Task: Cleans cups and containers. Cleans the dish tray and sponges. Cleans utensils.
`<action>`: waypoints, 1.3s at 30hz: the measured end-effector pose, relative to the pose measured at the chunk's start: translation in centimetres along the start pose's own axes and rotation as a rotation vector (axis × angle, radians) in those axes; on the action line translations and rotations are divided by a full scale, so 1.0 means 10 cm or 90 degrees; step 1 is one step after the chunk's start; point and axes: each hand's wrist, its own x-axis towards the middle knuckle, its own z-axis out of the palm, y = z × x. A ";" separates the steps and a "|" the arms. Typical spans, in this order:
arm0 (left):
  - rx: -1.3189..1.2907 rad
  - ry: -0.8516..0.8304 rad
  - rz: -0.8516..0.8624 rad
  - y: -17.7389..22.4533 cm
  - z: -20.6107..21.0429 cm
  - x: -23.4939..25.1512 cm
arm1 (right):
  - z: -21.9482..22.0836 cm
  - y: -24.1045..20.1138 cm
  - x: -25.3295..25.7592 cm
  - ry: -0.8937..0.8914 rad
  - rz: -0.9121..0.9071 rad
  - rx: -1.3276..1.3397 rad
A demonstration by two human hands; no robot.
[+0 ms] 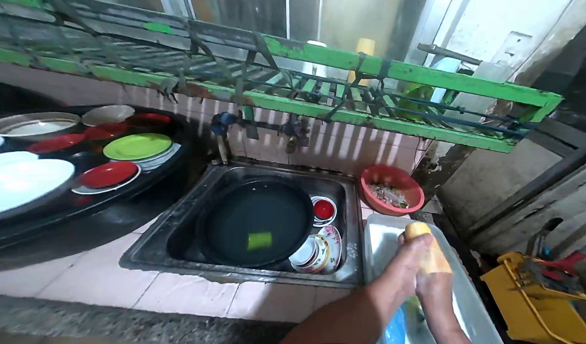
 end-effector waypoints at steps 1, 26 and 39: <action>0.017 0.050 0.012 -0.06 0.04 -0.02 | -0.05 0.16 0.00 -0.055 -0.079 -0.119; 1.095 -0.083 0.197 0.27 0.01 -0.17 | -0.38 -0.06 0.07 -0.041 -0.049 -0.046; 1.088 0.003 0.311 0.64 -0.30 -0.05 | -0.50 -0.21 -0.18 -0.115 -0.044 -0.076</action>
